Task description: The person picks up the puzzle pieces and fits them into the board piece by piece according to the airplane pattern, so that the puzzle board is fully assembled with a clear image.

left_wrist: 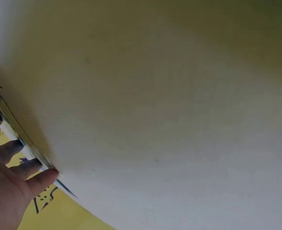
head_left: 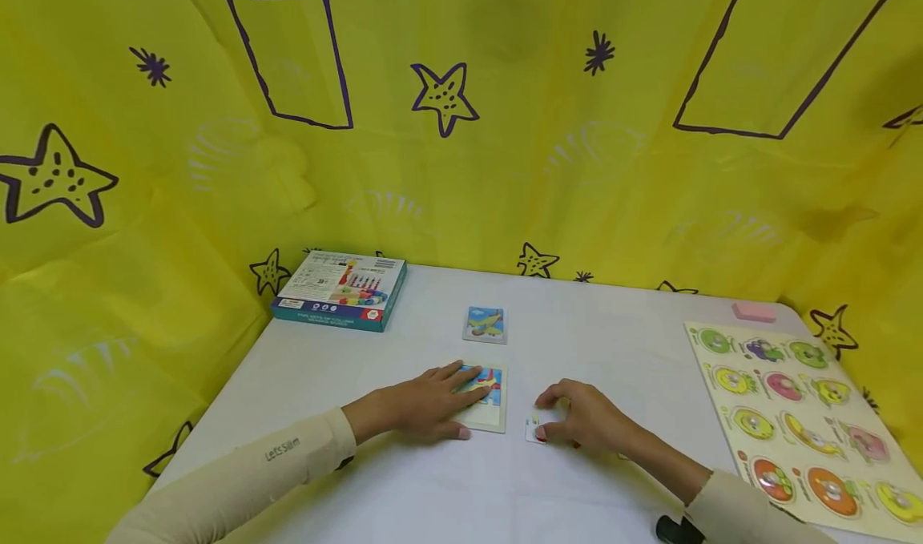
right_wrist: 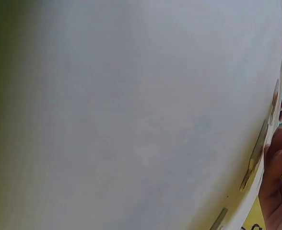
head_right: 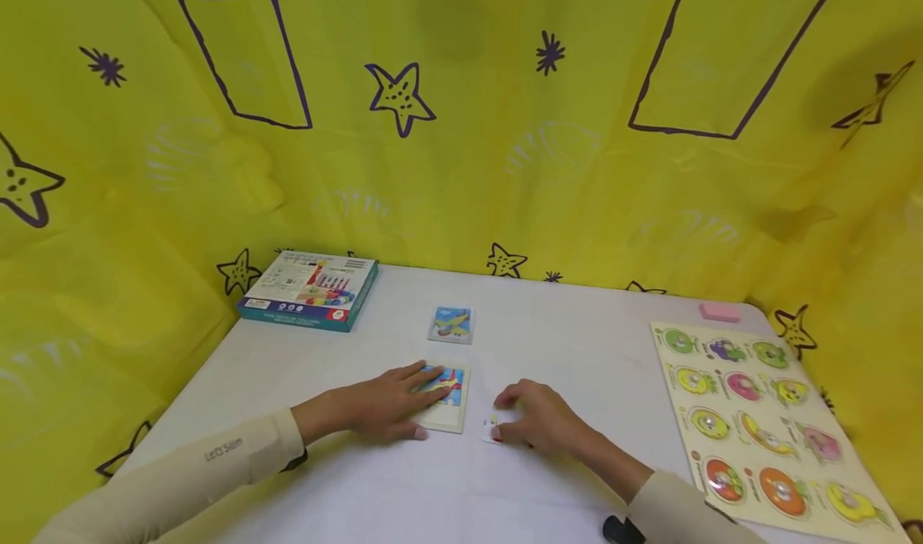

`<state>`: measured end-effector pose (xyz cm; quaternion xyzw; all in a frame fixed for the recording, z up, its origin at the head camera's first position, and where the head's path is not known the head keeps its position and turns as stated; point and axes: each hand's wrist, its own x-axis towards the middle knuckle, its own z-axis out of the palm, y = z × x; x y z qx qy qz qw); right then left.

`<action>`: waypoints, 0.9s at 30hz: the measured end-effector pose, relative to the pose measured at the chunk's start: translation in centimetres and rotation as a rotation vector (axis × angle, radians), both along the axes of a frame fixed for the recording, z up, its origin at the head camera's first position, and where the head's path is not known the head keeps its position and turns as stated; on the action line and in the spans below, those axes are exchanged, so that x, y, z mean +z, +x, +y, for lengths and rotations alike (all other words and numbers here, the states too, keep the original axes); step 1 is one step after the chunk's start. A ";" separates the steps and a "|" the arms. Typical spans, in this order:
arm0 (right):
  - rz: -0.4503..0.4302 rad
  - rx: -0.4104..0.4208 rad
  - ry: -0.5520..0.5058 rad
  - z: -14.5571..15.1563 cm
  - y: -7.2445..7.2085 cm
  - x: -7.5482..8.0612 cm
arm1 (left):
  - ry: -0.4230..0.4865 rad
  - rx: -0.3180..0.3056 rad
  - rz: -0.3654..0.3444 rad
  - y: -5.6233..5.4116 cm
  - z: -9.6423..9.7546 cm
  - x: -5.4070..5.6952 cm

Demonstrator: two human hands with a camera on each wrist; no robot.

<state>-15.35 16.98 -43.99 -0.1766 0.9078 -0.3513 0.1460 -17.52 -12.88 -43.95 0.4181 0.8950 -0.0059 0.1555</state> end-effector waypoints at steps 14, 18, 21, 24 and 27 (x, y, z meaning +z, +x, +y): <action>0.080 -0.069 0.103 -0.7 1.1 -0.5 | -0.005 -0.001 0.007 0.1 -0.1 -0.1; 0.096 -0.070 0.102 -0.9 1.3 -0.5 | -0.007 0.008 0.001 0.0 -0.1 -0.1; 0.097 -0.047 0.093 -0.9 1.3 -0.4 | -0.011 0.013 -0.002 0.0 0.0 -0.1; 0.085 -0.019 0.083 -0.9 1.3 -0.4 | -0.014 0.015 -0.004 0.0 0.0 -0.2; 0.080 0.018 0.060 -0.8 1.2 -0.4 | -0.016 0.018 -0.005 0.0 0.0 -0.2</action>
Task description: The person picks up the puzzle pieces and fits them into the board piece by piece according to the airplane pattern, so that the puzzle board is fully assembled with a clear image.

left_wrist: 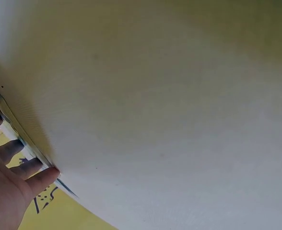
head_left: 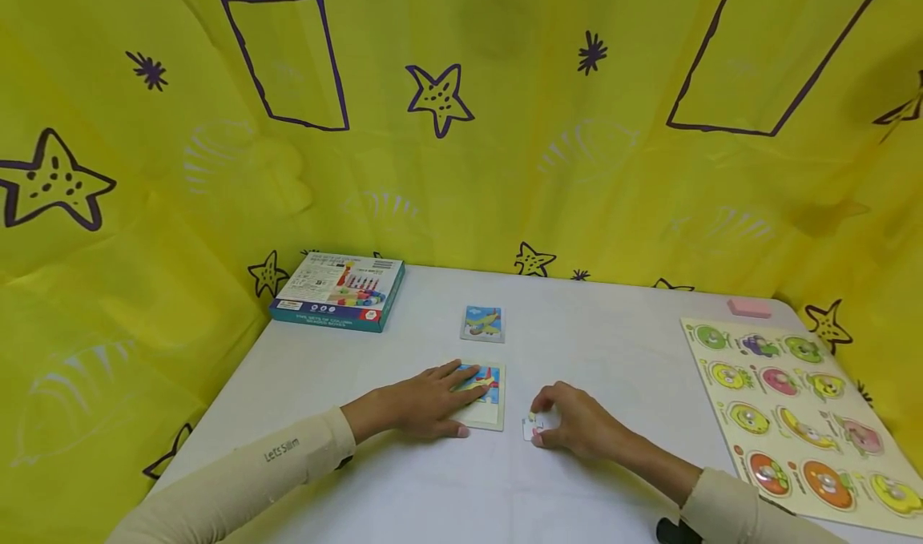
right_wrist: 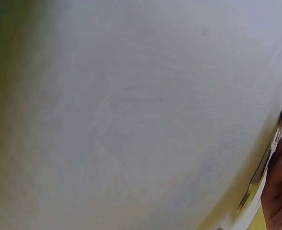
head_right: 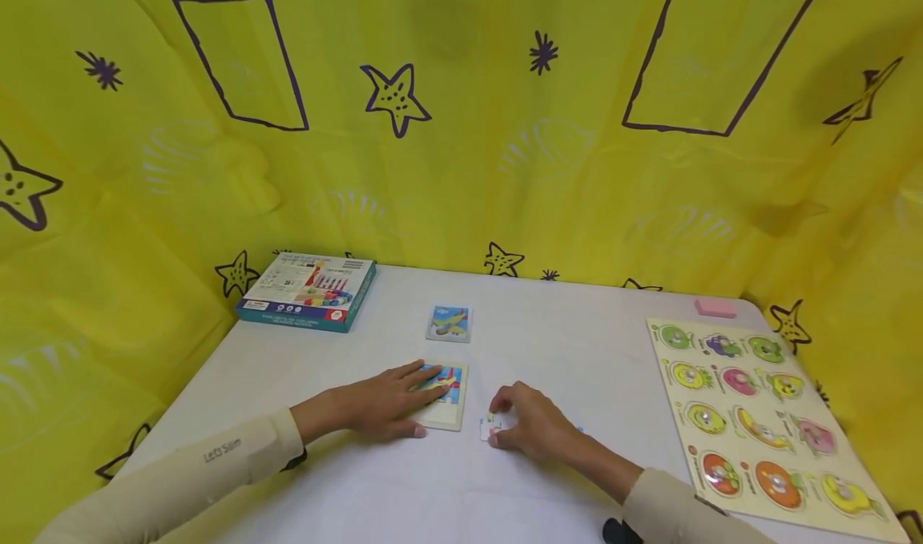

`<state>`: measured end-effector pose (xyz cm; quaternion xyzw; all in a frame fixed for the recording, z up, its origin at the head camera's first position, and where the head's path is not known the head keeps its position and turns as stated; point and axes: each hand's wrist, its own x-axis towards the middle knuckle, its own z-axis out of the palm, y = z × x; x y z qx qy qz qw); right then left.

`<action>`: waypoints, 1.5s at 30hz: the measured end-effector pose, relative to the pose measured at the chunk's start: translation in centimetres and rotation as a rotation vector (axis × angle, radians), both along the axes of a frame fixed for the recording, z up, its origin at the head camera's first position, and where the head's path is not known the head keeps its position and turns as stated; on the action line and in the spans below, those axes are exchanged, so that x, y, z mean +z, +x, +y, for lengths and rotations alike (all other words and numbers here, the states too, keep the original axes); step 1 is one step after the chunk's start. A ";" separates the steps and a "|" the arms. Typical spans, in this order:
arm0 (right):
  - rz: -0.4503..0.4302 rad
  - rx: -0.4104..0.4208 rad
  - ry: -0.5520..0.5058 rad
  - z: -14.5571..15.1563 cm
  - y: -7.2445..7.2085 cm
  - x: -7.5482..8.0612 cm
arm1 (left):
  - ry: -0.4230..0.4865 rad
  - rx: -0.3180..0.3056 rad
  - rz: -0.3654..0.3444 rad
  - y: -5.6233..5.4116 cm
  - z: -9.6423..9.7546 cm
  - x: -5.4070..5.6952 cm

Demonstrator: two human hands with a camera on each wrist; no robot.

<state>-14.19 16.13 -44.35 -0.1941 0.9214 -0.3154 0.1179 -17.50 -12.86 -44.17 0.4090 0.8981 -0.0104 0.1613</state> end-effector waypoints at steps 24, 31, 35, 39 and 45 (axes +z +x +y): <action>-0.210 0.222 -0.297 0.0 -0.9 0.7 | 0.026 0.018 -0.001 0.0 0.0 0.1; -0.210 0.222 -0.337 -0.8 -1.2 1.2 | 0.030 0.027 0.000 -0.2 0.0 -0.2; -0.230 0.222 -0.379 -1.6 -1.2 1.3 | 0.037 0.036 0.006 -0.2 -0.1 -0.3; -0.222 0.208 -0.373 -2.4 -1.2 1.2 | 0.049 0.057 0.005 -0.1 -0.4 0.0; -0.183 0.178 -0.374 -3.3 -1.4 1.1 | 0.062 0.114 -0.015 -0.2 -1.8 0.3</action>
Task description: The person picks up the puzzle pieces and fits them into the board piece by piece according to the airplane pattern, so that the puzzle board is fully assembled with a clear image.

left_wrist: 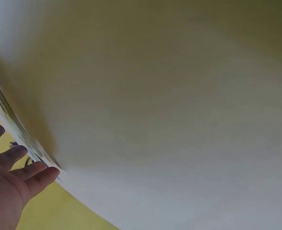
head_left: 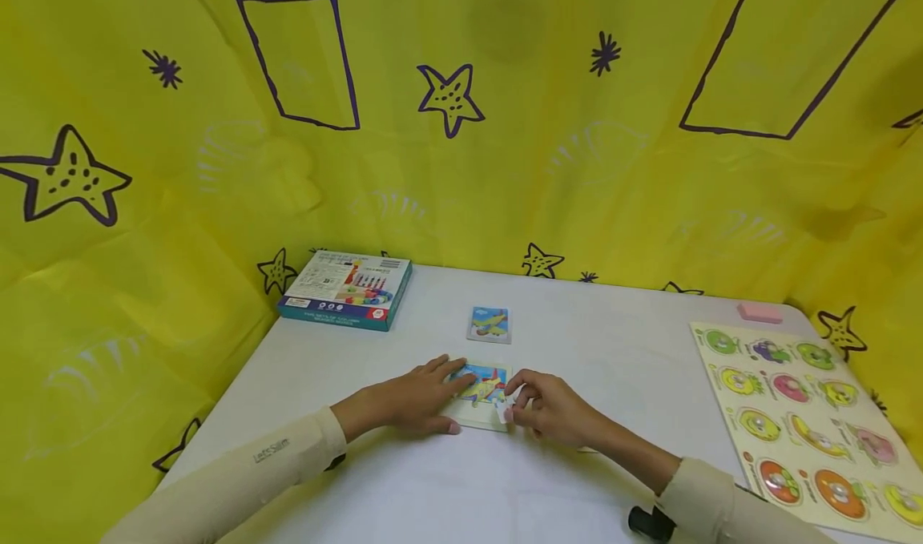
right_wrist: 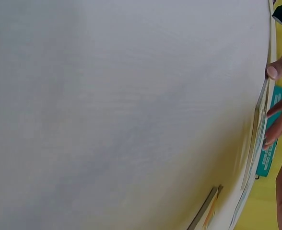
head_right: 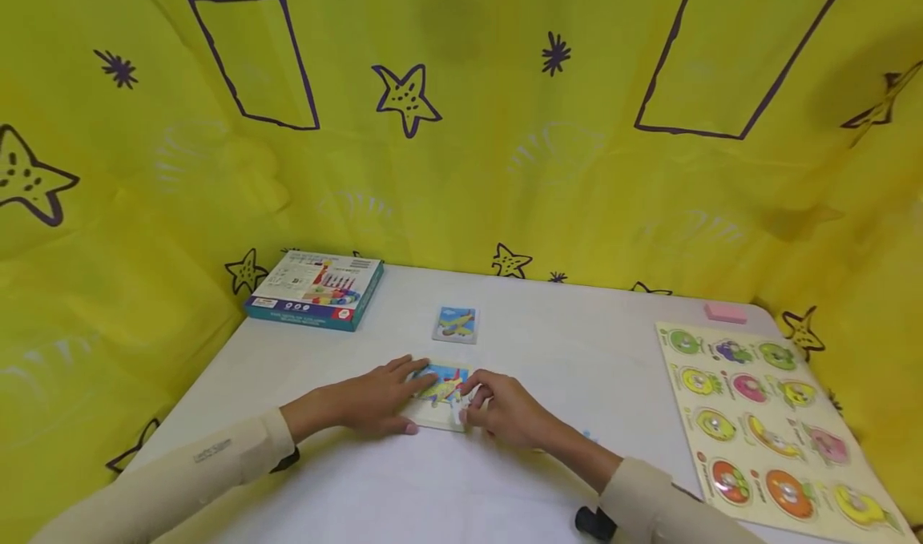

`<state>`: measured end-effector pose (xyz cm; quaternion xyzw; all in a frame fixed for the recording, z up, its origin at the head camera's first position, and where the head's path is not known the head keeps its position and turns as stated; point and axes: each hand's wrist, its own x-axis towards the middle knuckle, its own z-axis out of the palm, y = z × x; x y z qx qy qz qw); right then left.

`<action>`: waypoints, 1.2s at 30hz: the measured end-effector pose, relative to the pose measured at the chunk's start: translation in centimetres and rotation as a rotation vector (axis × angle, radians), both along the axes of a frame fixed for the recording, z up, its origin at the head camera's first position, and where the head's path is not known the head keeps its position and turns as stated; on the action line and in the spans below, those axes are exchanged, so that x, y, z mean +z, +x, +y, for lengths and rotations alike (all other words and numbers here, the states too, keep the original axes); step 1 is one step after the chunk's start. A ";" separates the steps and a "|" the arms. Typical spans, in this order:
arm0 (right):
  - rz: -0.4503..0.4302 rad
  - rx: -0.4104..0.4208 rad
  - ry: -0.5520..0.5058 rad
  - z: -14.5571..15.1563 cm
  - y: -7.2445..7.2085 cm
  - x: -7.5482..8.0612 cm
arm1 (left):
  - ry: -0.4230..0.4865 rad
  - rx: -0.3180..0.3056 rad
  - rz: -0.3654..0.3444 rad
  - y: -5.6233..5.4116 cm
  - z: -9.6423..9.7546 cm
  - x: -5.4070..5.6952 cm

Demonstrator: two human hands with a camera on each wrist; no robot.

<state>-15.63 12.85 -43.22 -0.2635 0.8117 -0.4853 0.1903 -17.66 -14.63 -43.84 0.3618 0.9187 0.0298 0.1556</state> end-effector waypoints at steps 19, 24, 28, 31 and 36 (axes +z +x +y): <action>0.049 0.033 -0.021 -3.7 -0.9 -0.8 | -0.026 0.036 0.011 0.2 -2.6 0.0; 0.014 0.014 -0.020 -4.4 -1.1 -0.9 | -0.024 0.015 0.034 0.3 -2.7 0.0; -0.024 0.001 -0.010 -4.8 -1.2 -1.0 | -0.028 0.003 0.049 0.2 -2.8 -0.1; -0.031 -0.004 0.008 -5.2 -1.3 -1.0 | -0.028 0.003 0.044 0.2 -2.8 -0.2; -0.019 0.007 0.030 -5.9 -1.6 -1.1 | -0.034 0.005 0.043 0.1 -2.8 -0.2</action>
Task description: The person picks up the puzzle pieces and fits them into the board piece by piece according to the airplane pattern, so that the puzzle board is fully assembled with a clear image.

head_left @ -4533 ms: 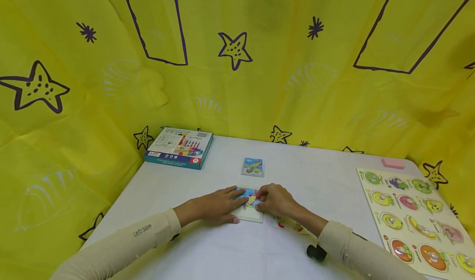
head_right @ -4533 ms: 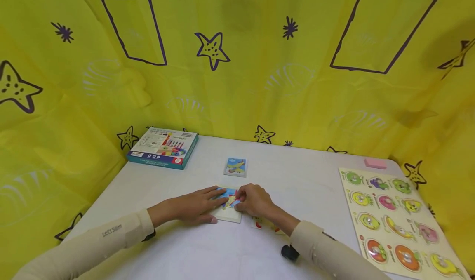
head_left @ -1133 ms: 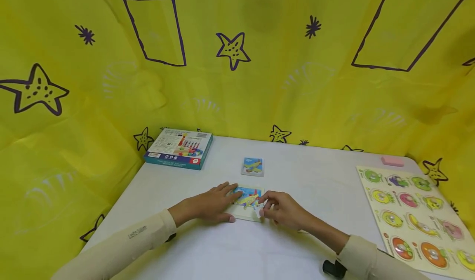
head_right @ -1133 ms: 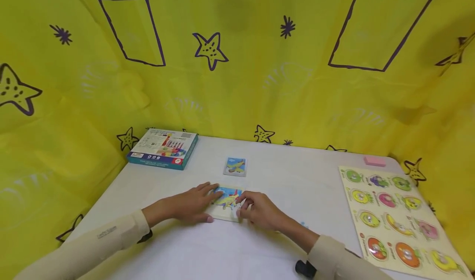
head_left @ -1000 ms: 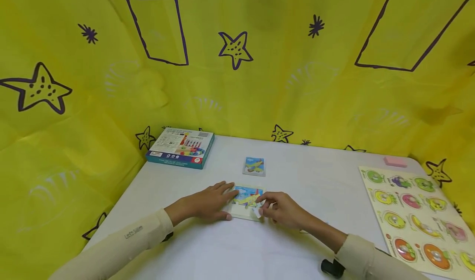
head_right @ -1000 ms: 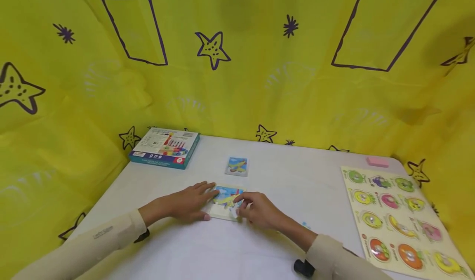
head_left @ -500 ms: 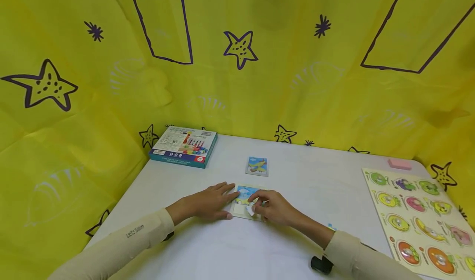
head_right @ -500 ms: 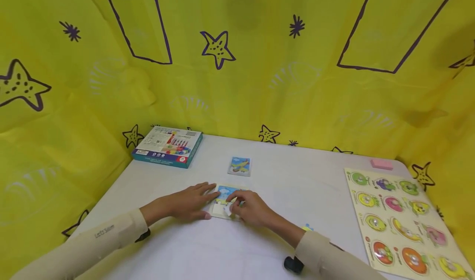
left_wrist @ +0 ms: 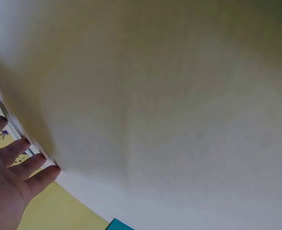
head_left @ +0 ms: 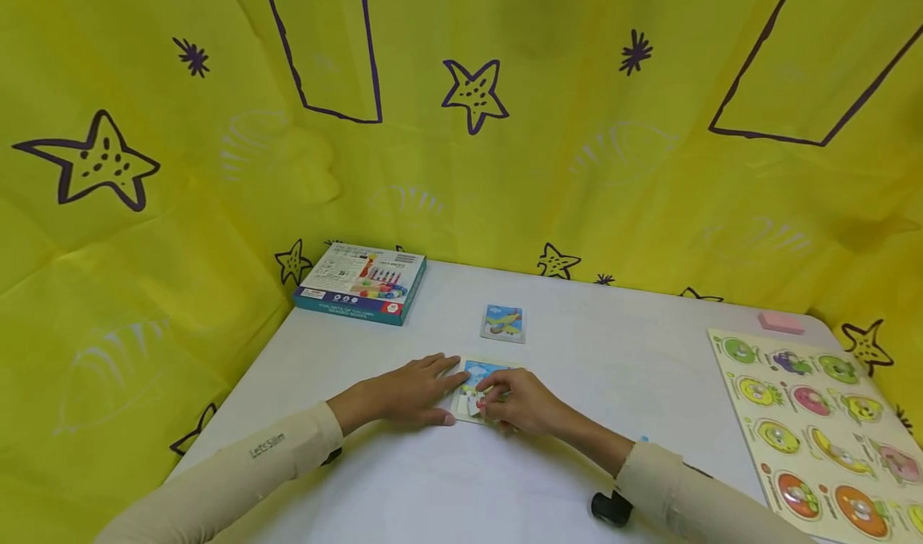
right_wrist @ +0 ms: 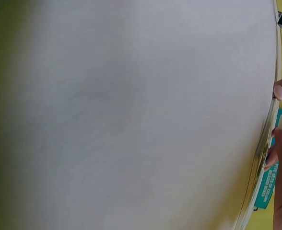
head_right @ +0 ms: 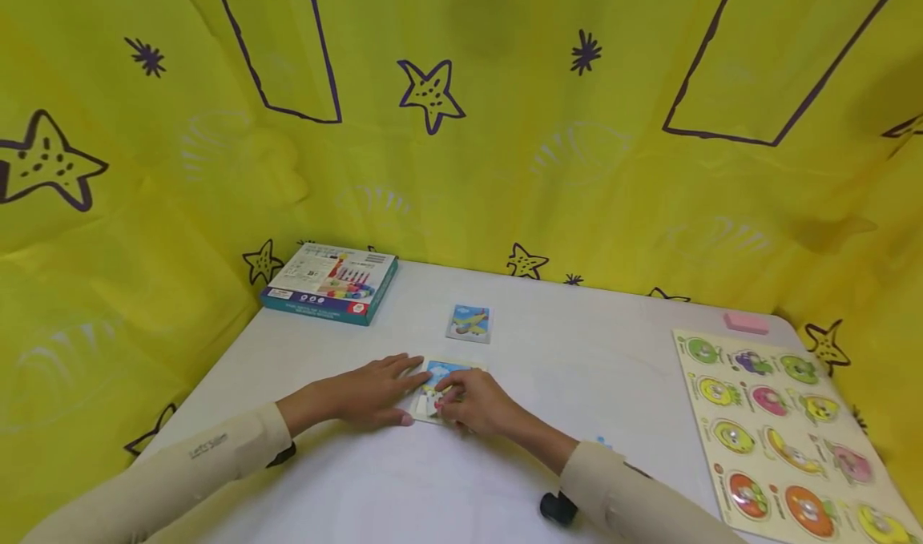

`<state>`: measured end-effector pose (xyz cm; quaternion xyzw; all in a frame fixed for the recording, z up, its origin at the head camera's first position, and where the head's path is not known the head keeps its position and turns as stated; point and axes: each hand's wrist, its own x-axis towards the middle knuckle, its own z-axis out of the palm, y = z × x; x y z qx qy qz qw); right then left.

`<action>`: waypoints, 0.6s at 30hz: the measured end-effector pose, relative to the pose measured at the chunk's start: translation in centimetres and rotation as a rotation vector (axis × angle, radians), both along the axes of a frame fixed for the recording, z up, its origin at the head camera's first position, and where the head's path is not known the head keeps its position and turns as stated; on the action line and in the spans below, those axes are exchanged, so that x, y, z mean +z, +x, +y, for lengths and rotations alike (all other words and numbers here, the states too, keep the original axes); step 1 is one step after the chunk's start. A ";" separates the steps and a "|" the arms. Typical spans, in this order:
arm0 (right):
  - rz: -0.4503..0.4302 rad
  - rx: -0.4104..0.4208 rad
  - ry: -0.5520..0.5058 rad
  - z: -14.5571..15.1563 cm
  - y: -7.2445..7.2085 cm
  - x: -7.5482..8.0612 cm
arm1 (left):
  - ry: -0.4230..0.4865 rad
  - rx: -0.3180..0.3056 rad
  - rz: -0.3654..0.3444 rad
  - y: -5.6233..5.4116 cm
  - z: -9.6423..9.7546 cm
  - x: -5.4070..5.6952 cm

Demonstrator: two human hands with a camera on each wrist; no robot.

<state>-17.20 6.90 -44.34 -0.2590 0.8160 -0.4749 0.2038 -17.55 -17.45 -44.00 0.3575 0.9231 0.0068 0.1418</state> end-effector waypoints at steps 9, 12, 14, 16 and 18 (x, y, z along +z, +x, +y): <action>0.017 0.004 0.065 -1.4 -0.3 0.1 | 0.003 0.004 -0.010 -0.2 0.0 -0.1; 0.046 -0.006 0.109 -1.5 -0.3 0.0 | 0.008 0.004 -0.015 -0.3 0.0 -0.1; 0.050 -0.018 0.124 -1.6 -0.4 -0.1 | 0.009 0.002 -0.013 -0.3 0.0 0.0; 0.058 -0.030 0.136 -1.6 -0.4 -0.1 | 0.008 0.001 -0.011 -0.3 0.0 -0.1; 0.073 -0.039 0.153 -1.7 -0.3 -0.1 | 0.010 0.002 -0.009 -0.3 -0.1 -0.1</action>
